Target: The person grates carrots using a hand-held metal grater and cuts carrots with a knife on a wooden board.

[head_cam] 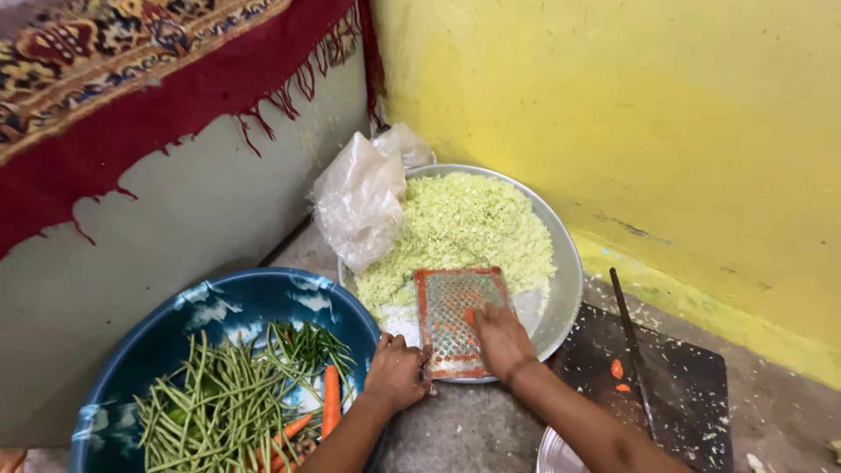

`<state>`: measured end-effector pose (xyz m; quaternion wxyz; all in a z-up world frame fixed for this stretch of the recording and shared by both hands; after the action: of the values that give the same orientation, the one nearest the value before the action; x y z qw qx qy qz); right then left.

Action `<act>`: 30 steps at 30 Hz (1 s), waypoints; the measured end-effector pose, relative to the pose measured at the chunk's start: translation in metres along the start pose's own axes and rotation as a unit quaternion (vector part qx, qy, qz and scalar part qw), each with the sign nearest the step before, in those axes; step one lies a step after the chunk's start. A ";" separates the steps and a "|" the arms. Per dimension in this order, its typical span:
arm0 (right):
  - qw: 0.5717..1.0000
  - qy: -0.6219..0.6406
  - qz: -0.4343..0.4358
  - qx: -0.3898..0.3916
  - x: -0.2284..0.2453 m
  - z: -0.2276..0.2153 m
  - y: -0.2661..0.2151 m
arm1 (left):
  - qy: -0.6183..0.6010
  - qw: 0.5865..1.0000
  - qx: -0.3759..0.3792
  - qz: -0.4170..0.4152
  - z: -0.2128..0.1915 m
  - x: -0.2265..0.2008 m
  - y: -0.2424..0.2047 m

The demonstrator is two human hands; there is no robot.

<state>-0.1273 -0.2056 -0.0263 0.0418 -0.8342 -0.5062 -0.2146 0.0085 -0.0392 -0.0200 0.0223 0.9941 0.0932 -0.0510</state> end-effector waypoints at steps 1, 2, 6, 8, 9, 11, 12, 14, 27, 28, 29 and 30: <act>1.000 0.000 0.001 0.004 0.002 -0.005 -0.018 | -0.003 1.000 0.002 -0.001 0.002 -0.001 -0.001; 0.999 -0.010 -0.029 -0.017 0.006 -0.012 -0.031 | -0.008 1.000 -0.013 0.007 0.001 -0.002 -0.001; 0.997 -0.006 -0.066 -0.028 0.000 -0.003 -0.009 | -0.030 0.999 -0.027 0.021 -0.002 -0.001 -0.003; 0.998 -0.025 -0.046 -0.038 -0.015 0.008 0.029 | -0.030 0.999 -0.007 0.014 -0.002 -0.002 -0.001; 0.996 -0.054 -0.045 -0.057 -0.019 0.012 0.050 | -0.031 0.999 0.009 0.006 -0.002 -0.002 0.000; 0.992 -0.079 -0.052 -0.078 -0.023 0.017 0.078 | -0.029 0.999 -0.019 0.009 -0.007 -0.004 -0.003; 0.996 -0.091 0.002 -0.018 -0.027 0.022 0.093 | -0.031 0.998 -0.045 0.020 -0.011 -0.003 -0.002; 0.992 -0.103 0.060 0.047 -0.031 0.023 0.091 | -0.032 0.998 -0.042 0.018 -0.012 0.000 -0.001; 0.998 -0.051 0.019 0.009 -0.016 0.014 0.040 | -0.033 0.999 -0.031 0.025 -0.007 -0.002 -0.004; 0.997 -0.069 0.027 0.007 -0.021 0.019 0.070 | -0.031 0.999 -0.035 0.023 -0.010 -0.003 -0.002; 0.996 -0.087 0.034 0.006 -0.025 0.024 0.093 | -0.032 0.999 -0.033 0.021 -0.011 -0.005 -0.002; 0.996 -0.085 0.031 0.003 -0.026 0.029 0.103 | -0.031 0.999 -0.028 0.018 -0.013 -0.003 -0.003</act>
<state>-0.0398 -0.2691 -0.0476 0.0073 -0.8647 -0.4824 -0.1401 0.0059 -0.0360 -0.0068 0.0536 0.9926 0.0759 -0.0783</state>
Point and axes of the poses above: each hand's wrist, its own y-axis towards the middle knuckle, its own z-axis out of the palm, x = y × z, the point moved 4 cm from there along y, towards the middle knuckle, and after that the axes turned 11 degrees about y, right-handed, at the moved point
